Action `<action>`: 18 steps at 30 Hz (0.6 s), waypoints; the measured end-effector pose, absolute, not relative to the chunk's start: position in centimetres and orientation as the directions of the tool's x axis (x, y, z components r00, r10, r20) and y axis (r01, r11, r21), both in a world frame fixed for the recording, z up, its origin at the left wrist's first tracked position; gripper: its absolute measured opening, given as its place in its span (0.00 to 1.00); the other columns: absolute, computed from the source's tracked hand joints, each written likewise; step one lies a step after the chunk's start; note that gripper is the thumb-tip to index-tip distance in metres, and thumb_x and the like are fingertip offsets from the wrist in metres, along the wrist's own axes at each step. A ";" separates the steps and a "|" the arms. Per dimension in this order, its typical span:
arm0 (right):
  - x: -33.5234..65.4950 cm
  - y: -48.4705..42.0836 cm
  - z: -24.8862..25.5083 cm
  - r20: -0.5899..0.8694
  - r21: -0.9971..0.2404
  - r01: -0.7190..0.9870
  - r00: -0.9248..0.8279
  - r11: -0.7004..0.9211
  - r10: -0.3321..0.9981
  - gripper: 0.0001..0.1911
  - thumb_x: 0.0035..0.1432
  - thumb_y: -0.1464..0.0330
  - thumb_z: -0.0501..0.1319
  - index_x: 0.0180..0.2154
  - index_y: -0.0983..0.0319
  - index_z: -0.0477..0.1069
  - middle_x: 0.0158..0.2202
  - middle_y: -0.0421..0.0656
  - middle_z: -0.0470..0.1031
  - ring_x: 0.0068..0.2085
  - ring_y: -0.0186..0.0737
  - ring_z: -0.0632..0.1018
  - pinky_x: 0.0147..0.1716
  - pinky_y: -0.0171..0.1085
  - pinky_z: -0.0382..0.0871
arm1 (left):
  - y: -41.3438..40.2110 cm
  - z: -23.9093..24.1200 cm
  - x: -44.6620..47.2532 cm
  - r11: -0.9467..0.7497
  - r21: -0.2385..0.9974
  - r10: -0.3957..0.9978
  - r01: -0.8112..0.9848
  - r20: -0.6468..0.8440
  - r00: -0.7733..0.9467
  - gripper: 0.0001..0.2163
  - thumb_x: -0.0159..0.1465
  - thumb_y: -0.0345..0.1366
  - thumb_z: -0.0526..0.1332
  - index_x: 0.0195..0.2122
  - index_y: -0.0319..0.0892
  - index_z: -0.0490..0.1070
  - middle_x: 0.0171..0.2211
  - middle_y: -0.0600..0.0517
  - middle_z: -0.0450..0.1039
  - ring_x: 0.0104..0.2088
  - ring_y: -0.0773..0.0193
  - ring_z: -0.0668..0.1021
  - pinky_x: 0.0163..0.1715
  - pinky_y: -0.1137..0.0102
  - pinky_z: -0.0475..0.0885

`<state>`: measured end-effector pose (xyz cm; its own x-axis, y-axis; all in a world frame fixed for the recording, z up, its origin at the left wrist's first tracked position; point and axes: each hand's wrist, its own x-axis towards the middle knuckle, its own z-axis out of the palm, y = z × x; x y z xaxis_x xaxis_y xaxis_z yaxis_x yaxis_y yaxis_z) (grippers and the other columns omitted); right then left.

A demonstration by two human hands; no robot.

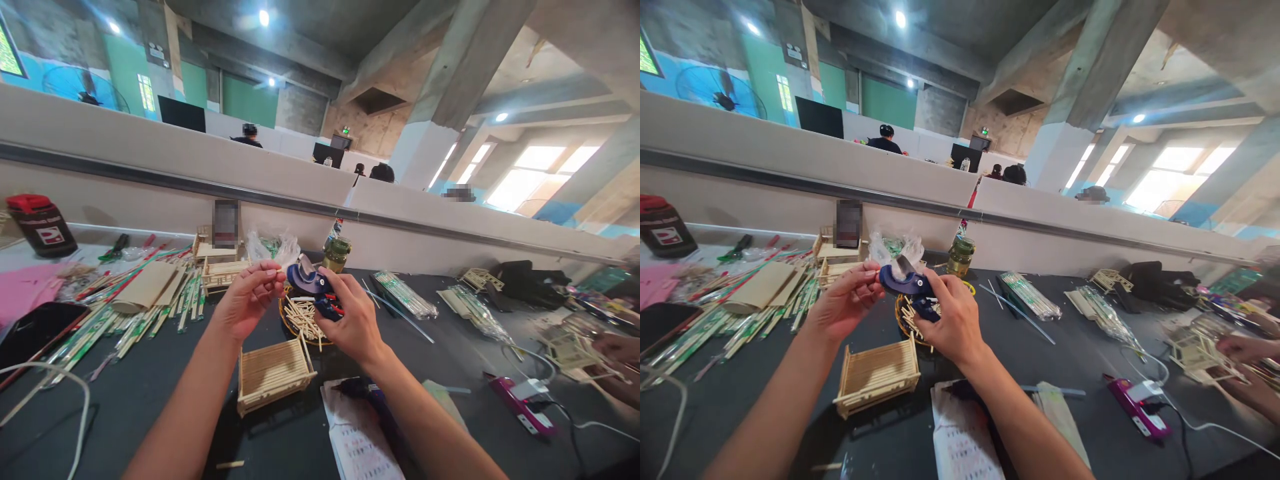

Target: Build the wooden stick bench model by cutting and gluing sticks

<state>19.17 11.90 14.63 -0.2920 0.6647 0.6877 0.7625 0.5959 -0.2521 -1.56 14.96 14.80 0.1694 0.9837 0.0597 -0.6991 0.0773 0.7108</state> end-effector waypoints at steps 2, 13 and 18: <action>18.8 12.3 14.5 0.705 -0.187 0.773 -0.325 0.606 0.631 0.34 0.50 0.68 0.63 0.61 0.58 0.61 0.47 0.47 0.71 0.46 0.47 0.73 0.48 0.44 0.70 | 15.0 14.6 -1.4 0.092 0.711 0.981 -0.697 0.055 0.186 0.12 0.47 0.28 0.73 0.32 0.37 0.77 0.27 0.52 0.78 0.24 0.71 0.78 0.25 0.78 0.76; 17.6 13.6 14.0 0.711 -0.086 0.792 -0.377 0.605 0.594 0.36 0.51 0.67 0.62 0.62 0.59 0.59 0.48 0.48 0.70 0.48 0.49 0.72 0.49 0.47 0.69 | 15.4 13.8 -1.2 0.009 0.727 0.968 -0.687 0.165 0.187 0.09 0.46 0.30 0.75 0.28 0.39 0.80 0.30 0.50 0.80 0.28 0.69 0.78 0.29 0.76 0.74; 17.5 13.7 14.0 0.712 -0.101 0.785 -0.373 0.612 0.595 0.36 0.51 0.67 0.63 0.62 0.59 0.59 0.48 0.48 0.70 0.48 0.49 0.72 0.48 0.47 0.69 | 15.4 13.6 -1.2 -0.025 0.743 0.968 -0.669 0.185 0.170 0.09 0.47 0.33 0.75 0.29 0.40 0.80 0.30 0.50 0.80 0.29 0.68 0.79 0.30 0.75 0.74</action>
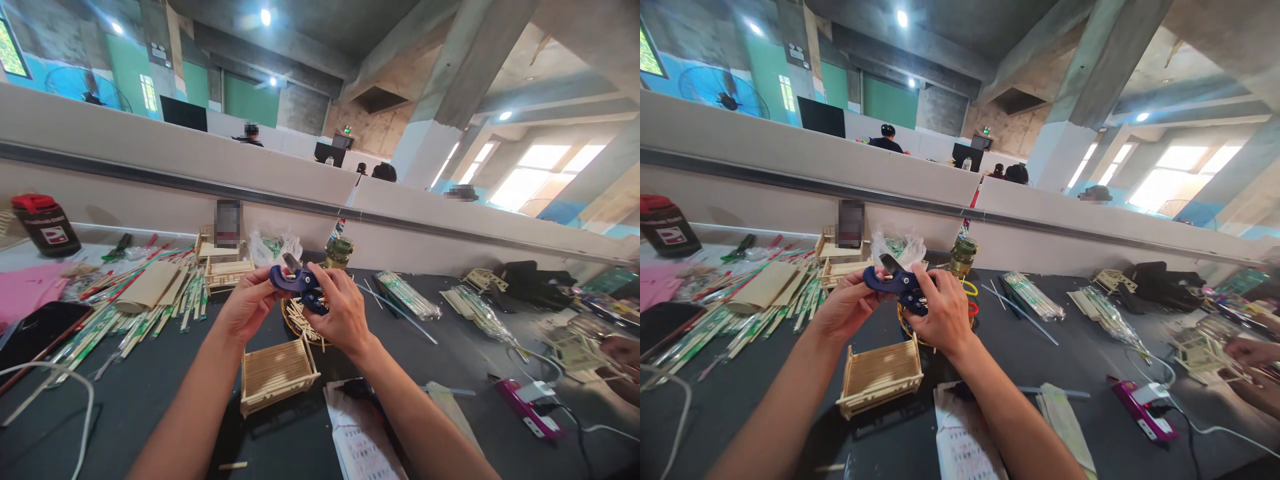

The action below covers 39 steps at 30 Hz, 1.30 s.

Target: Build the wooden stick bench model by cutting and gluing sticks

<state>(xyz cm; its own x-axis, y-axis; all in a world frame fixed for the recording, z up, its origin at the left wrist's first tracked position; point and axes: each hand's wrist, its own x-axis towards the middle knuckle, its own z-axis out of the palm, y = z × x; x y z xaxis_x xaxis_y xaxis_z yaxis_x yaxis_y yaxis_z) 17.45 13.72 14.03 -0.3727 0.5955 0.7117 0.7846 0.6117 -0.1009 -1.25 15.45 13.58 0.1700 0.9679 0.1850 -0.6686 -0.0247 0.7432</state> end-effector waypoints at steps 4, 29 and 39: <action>17.3 13.7 14.0 0.718 -0.109 0.783 -0.364 0.612 0.594 0.35 0.51 0.67 0.63 0.61 0.58 0.61 0.47 0.48 0.71 0.46 0.49 0.72 0.48 0.46 0.69 | 15.4 13.6 -1.3 -0.027 0.741 0.969 -0.671 0.184 0.164 0.09 0.46 0.34 0.76 0.29 0.40 0.81 0.30 0.50 0.80 0.30 0.67 0.79 0.31 0.75 0.75; 17.2 14.0 13.1 0.741 -0.147 0.751 -0.348 0.644 0.574 0.32 0.52 0.66 0.62 0.59 0.60 0.63 0.45 0.47 0.74 0.44 0.46 0.76 0.44 0.42 0.71 | 15.3 13.8 -1.4 -0.072 0.794 0.964 -0.604 0.212 0.163 0.10 0.47 0.35 0.75 0.29 0.39 0.80 0.30 0.50 0.80 0.28 0.67 0.78 0.32 0.74 0.74; 16.9 15.7 12.8 0.584 -0.205 0.774 -0.394 0.598 0.710 0.29 0.57 0.67 0.60 0.60 0.61 0.62 0.43 0.47 0.76 0.41 0.44 0.77 0.41 0.37 0.70 | 16.7 13.0 -1.4 -0.058 0.797 0.993 -0.601 0.109 0.050 0.13 0.42 0.33 0.76 0.29 0.36 0.79 0.25 0.51 0.77 0.25 0.68 0.76 0.28 0.73 0.75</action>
